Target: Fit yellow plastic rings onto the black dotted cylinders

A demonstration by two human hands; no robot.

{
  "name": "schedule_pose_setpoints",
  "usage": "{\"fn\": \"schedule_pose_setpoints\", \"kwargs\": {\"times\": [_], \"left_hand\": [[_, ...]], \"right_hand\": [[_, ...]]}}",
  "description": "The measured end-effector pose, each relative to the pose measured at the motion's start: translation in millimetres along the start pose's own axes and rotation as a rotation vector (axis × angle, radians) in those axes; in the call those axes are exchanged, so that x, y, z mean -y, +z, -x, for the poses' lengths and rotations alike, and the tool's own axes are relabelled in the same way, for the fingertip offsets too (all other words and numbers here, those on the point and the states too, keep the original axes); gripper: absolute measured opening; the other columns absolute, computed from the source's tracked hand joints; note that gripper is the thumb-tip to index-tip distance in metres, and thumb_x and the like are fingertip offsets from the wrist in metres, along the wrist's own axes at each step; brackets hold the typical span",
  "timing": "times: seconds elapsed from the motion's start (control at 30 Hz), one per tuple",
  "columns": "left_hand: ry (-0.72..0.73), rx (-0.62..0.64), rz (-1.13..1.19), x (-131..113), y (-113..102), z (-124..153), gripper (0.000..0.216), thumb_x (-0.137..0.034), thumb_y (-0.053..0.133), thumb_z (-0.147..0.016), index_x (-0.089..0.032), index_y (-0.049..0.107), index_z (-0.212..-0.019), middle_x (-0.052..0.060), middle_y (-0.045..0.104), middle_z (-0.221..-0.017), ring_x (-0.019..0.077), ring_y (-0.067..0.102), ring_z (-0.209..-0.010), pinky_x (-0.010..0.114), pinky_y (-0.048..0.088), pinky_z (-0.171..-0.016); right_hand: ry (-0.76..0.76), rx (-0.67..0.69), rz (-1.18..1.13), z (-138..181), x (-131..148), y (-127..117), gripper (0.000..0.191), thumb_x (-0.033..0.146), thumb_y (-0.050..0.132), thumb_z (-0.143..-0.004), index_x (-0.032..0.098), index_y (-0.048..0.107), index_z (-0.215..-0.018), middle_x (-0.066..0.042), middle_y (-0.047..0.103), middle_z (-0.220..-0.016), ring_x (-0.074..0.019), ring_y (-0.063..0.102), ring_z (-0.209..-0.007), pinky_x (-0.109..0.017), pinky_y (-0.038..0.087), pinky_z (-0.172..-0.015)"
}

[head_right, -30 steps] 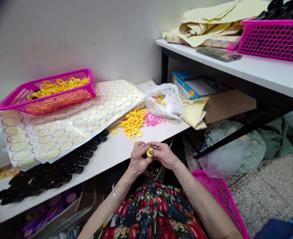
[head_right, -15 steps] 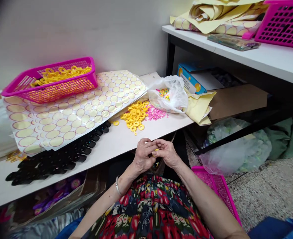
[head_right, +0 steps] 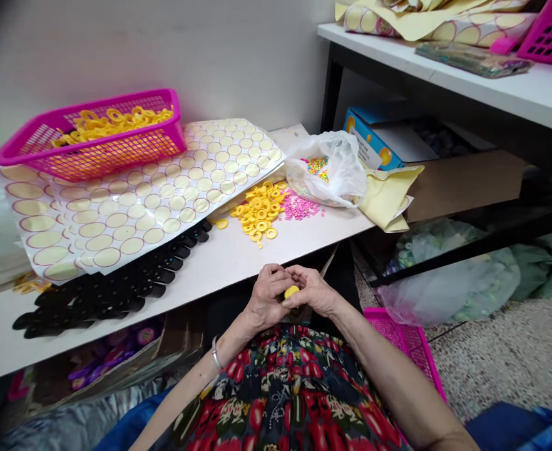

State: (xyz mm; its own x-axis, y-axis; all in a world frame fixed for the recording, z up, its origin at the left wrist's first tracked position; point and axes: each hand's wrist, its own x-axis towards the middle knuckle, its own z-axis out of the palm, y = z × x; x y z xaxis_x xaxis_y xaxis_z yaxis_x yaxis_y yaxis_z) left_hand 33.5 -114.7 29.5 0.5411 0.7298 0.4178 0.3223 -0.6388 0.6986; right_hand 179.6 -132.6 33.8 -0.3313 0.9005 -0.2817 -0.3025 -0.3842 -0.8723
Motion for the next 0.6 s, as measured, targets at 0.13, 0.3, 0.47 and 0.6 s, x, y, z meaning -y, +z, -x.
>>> {"fn": "schedule_pose_setpoints", "kwargs": {"times": [0.13, 0.3, 0.47, 0.6], "left_hand": [[0.029, -0.018, -0.038, -2, 0, -1, 0.010, -0.014, 0.053, -0.067, -0.020, 0.062, -0.066, 0.001, 0.060, -0.063, 0.0148, 0.048, -0.070, 0.034, 0.038, -0.076], [0.043, 0.017, -0.117, 3, 7, 9, 0.010, -0.013, 0.051, -0.065, -0.019, 0.059, -0.066, 0.001, 0.060, -0.064, 0.0135, 0.048, -0.066, 0.034, 0.039, -0.075], [0.019, 0.162, -0.175, 7, -10, 22, 0.022, -0.010, 0.054, -0.059, -0.019, 0.062, -0.077, 0.005, 0.062, -0.077, 0.0194, 0.049, -0.084, 0.033, 0.042, -0.073], [-0.085, -0.137, -0.187, 28, -52, 29, 0.036, -0.011, 0.053, -0.063, -0.019, 0.061, -0.098, 0.009, 0.061, -0.099, 0.0202, 0.052, -0.090, 0.035, 0.046, -0.076]], "right_hand": [[-0.051, -0.080, -0.080, 0, -5, 3, 0.047, 0.017, 0.078, -0.044, 0.016, 0.061, -0.089, 0.000, 0.062, -0.078, -0.0136, 0.057, -0.071, -0.025, 0.045, -0.065], [0.050, 0.055, -0.036, 1, -12, 1, 0.050, 0.019, 0.075, -0.052, 0.017, 0.060, -0.100, -0.005, 0.063, -0.096, -0.0180, 0.057, -0.090, -0.029, 0.045, -0.076], [0.106, 0.105, 0.308, -10, -30, -11, 0.042, 0.022, 0.067, -0.060, 0.014, 0.058, -0.100, -0.005, 0.063, -0.090, -0.0201, 0.057, -0.086, -0.032, 0.044, -0.074], [0.065, -0.069, 1.103, -27, -45, -16, 0.038, 0.015, 0.058, -0.063, 0.012, 0.058, -0.102, -0.011, 0.062, -0.098, -0.0242, 0.056, -0.091, -0.035, 0.042, -0.078]]}}
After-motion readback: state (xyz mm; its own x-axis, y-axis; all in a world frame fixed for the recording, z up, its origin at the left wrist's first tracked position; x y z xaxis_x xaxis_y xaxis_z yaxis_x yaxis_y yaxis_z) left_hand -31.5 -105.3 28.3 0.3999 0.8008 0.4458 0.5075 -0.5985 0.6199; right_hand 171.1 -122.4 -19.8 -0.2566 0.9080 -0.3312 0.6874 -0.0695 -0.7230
